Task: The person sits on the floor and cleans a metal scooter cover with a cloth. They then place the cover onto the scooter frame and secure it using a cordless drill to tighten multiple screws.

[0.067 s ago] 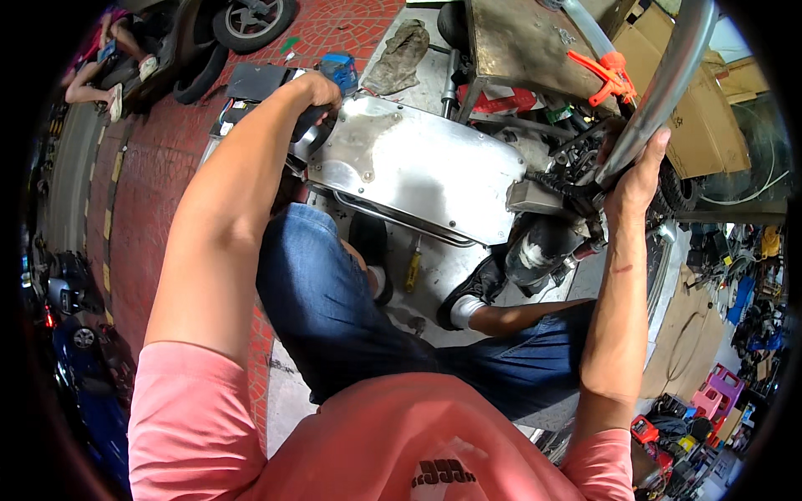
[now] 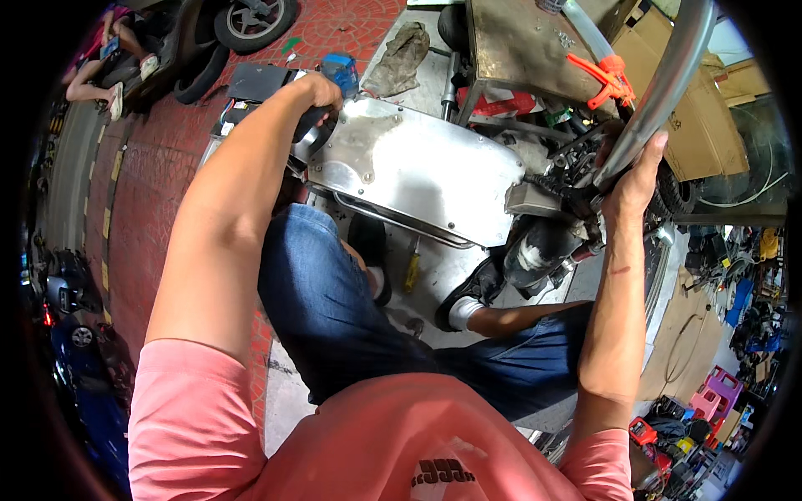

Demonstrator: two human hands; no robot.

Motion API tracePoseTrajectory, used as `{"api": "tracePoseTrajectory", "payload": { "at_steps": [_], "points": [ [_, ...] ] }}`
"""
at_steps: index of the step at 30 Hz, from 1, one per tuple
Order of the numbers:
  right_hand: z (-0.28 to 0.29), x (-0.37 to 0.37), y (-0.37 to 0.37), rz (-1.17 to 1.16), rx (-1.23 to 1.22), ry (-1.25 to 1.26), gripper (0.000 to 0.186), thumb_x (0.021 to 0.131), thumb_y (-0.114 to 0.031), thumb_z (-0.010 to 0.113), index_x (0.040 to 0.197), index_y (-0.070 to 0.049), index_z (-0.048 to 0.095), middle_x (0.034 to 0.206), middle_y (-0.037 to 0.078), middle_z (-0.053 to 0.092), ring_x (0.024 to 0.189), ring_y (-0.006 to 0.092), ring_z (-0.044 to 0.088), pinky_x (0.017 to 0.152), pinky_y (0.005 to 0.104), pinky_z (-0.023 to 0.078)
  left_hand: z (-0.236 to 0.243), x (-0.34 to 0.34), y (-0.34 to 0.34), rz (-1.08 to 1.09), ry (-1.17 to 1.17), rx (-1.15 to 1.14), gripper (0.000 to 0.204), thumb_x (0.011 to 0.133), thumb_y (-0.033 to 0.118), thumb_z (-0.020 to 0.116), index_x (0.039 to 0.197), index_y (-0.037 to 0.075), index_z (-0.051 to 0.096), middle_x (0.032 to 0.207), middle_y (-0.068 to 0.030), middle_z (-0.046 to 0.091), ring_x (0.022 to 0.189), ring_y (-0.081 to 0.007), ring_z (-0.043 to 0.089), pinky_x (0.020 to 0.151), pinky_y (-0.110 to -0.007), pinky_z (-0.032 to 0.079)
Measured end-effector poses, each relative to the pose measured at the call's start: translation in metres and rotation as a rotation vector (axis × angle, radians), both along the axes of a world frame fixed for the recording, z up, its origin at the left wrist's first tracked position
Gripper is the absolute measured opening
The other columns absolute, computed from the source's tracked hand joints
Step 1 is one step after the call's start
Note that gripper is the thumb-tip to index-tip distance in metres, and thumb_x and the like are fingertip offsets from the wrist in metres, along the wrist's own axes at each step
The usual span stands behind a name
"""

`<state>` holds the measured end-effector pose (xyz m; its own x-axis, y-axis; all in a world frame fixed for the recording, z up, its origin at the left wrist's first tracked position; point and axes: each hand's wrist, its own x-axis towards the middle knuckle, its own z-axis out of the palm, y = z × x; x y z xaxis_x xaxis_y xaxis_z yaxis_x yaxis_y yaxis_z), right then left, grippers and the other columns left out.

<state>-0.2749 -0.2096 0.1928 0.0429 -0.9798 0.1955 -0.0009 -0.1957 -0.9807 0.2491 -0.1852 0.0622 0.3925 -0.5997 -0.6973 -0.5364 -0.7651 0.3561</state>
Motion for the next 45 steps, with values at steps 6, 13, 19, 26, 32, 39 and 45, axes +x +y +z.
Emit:
{"api": "tracePoseTrajectory", "payload": {
  "at_steps": [6,13,19,26,32,39,45],
  "points": [
    [0.001,0.004,0.002,-0.019,0.011,-0.014,0.084,0.098,-0.086,0.047,0.116,-0.006,0.065,0.088,0.007,0.067,0.068,0.0163,0.061,0.056,0.0299,0.048,0.006,-0.003,0.000,-0.035,0.001,0.033,0.023,0.091,0.017,0.075,0.074,0.003,0.067,0.069,-0.0108,0.067,0.059,-0.0259,0.069,0.056,-0.043,0.058],
    [0.001,0.005,0.003,-0.021,0.001,-0.016,0.079,0.103,-0.081,0.043,0.113,-0.006,0.065,0.084,0.008,0.067,0.069,0.0182,0.061,0.060,0.0314,0.049,0.011,-0.009,0.009,0.003,-0.002,-0.052,0.021,0.091,0.012,0.074,0.074,0.000,0.068,0.070,-0.0122,0.066,0.057,-0.0271,0.066,0.054,-0.043,0.057],
    [0.001,0.005,0.004,-0.036,-0.021,-0.011,0.080,0.101,-0.083,0.043,0.113,-0.007,0.064,0.085,0.009,0.068,0.069,0.0182,0.061,0.060,0.0313,0.049,0.021,-0.019,0.012,0.068,0.036,-0.086,0.020,0.091,0.011,0.075,0.076,-0.001,0.067,0.070,-0.0130,0.065,0.057,-0.0268,0.065,0.052,-0.044,0.055],
    [-0.002,0.002,0.001,-0.015,-0.003,0.000,0.083,0.100,-0.085,0.044,0.117,-0.006,0.065,0.086,0.008,0.069,0.065,0.0170,0.060,0.056,0.0297,0.047,0.019,-0.018,0.005,0.042,-0.011,-0.038,0.019,0.092,0.011,0.075,0.078,0.000,0.068,0.071,-0.0133,0.066,0.058,-0.0268,0.066,0.055,-0.043,0.056],
    [-0.005,0.002,0.000,-0.026,-0.024,-0.009,0.086,0.099,-0.086,0.045,0.117,-0.005,0.066,0.088,0.009,0.070,0.067,0.0169,0.061,0.058,0.0299,0.048,0.007,-0.006,0.003,0.021,0.033,-0.039,0.019,0.093,0.012,0.075,0.079,0.000,0.068,0.070,-0.0130,0.065,0.056,-0.0272,0.065,0.053,-0.044,0.056],
    [0.001,0.009,0.005,-0.066,-0.032,-0.021,0.085,0.099,-0.086,0.043,0.118,-0.006,0.066,0.089,0.009,0.071,0.069,0.0174,0.063,0.059,0.0304,0.049,0.008,-0.011,0.002,0.059,0.027,-0.036,0.017,0.090,0.010,0.079,0.082,-0.002,0.070,0.069,-0.0127,0.064,0.054,-0.0267,0.063,0.047,-0.042,0.055],
    [-0.003,0.005,0.001,-0.077,-0.029,-0.001,0.086,0.102,-0.085,0.039,0.114,-0.004,0.067,0.082,0.007,0.068,0.065,0.0178,0.061,0.057,0.0300,0.048,0.018,-0.016,0.008,0.058,0.018,-0.087,0.016,0.090,0.009,0.079,0.085,-0.004,0.072,0.070,-0.0134,0.064,0.054,-0.0266,0.063,0.047,-0.042,0.055]
  ]
}}
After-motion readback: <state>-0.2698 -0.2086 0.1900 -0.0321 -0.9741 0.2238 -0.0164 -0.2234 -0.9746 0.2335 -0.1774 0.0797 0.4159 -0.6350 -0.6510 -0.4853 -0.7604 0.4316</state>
